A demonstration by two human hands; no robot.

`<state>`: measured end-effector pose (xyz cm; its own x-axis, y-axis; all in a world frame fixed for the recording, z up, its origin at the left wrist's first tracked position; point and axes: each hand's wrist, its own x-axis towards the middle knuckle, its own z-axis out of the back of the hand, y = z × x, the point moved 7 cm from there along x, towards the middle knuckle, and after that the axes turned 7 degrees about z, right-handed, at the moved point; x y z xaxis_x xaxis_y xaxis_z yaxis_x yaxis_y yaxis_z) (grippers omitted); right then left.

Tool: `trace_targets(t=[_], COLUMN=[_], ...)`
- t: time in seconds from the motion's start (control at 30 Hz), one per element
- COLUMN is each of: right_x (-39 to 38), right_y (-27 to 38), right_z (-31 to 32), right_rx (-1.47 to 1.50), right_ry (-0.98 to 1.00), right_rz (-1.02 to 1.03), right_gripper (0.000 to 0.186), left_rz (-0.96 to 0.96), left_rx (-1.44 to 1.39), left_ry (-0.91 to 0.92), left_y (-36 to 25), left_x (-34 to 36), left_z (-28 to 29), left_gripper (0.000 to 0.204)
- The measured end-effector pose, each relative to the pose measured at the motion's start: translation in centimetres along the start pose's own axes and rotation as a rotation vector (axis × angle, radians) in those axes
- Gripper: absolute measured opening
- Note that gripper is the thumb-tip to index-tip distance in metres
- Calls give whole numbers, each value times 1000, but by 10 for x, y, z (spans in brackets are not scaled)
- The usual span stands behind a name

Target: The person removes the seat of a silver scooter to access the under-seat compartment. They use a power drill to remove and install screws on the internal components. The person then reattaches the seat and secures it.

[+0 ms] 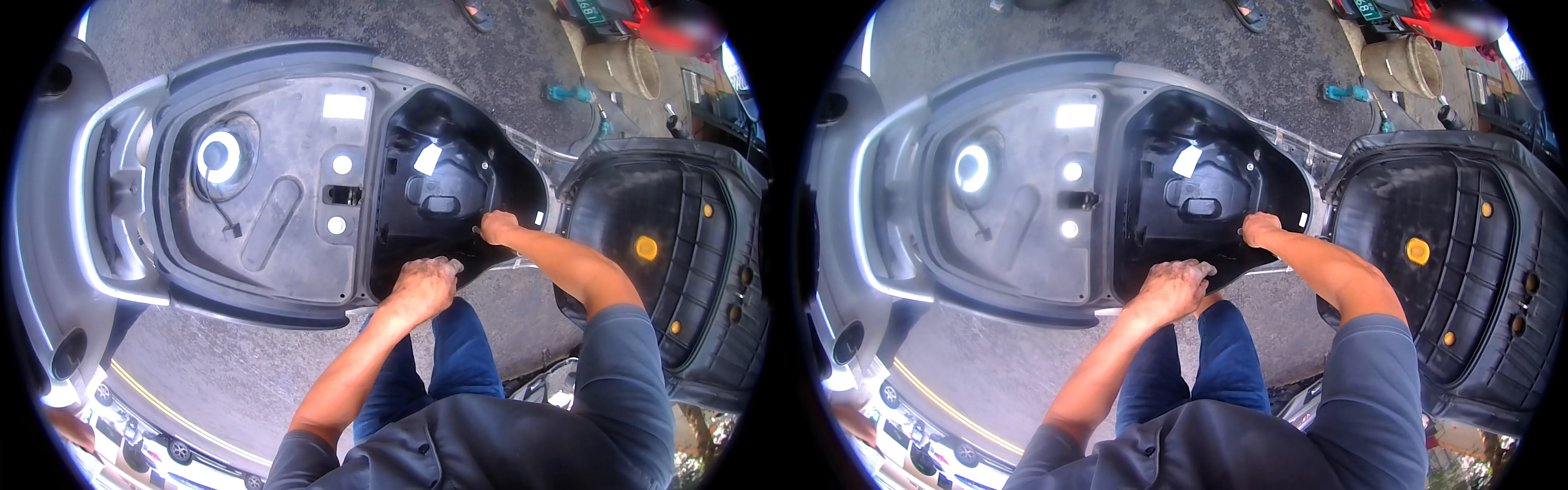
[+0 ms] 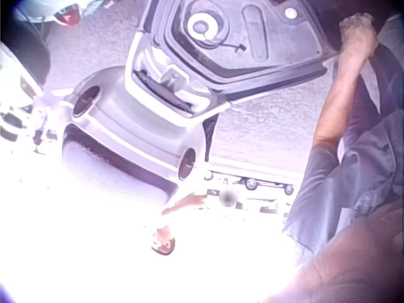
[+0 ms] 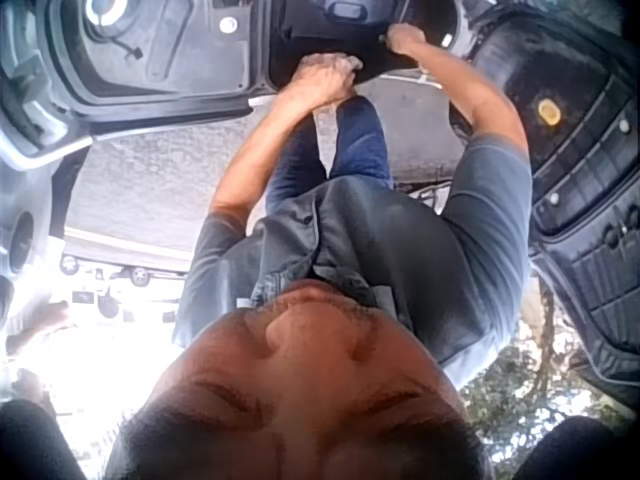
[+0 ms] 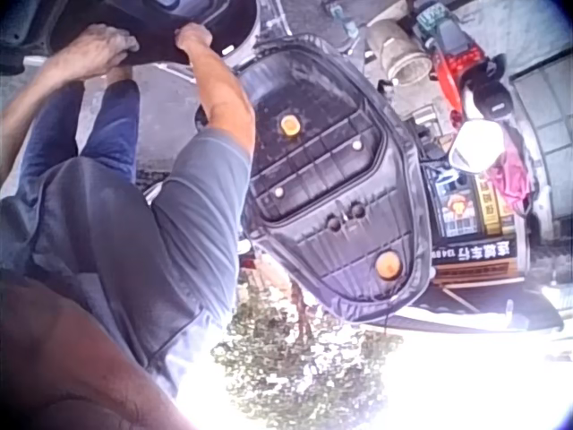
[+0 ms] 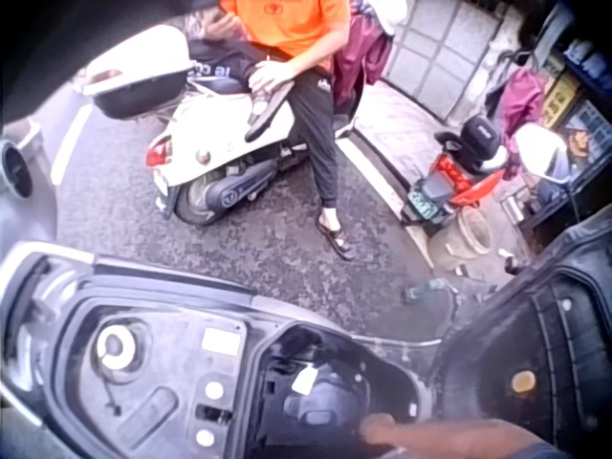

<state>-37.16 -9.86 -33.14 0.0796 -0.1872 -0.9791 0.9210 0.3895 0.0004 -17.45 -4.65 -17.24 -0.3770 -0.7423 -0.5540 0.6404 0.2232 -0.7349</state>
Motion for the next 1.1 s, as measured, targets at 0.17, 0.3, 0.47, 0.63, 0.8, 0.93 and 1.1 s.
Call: trace_targets(t=[0.17, 0.3, 0.47, 0.63, 0.8, 0.93, 1.1], right_x=[-3, 4, -5, 7, -3, 12, 14], right_y=[2, 1, 8, -1, 6, 1, 1], right_z=[-4, -3, 3, -8, 0, -4, -11], right_rx=[-33, -26, -92, -64, -77, -103, -156], right_ry=[36, 16, 45, 26, 21, -9, -49], right_rz=[55, -19, 65, 13, 56, 36, 145], right_gripper=[38, 38, 38, 38, 37, 35, 34], left_rz=[-13, -12, -24, -26, -40, -68, -82], left_rx=[-8, -5, -8, -8, -16, -31, -21], left_ry=[-19, -26, -46, -47, -62, -86, -162], left_y=[-1, -3, -1, -4, -3, -3, 2], left_x=[-2, -3, -3, -3, -1, -2, -6], left_z=[2, 3, 1, 4, 2, 2, -4], left_gripper=[24, 23, 23, 23, 22, 22, 20])
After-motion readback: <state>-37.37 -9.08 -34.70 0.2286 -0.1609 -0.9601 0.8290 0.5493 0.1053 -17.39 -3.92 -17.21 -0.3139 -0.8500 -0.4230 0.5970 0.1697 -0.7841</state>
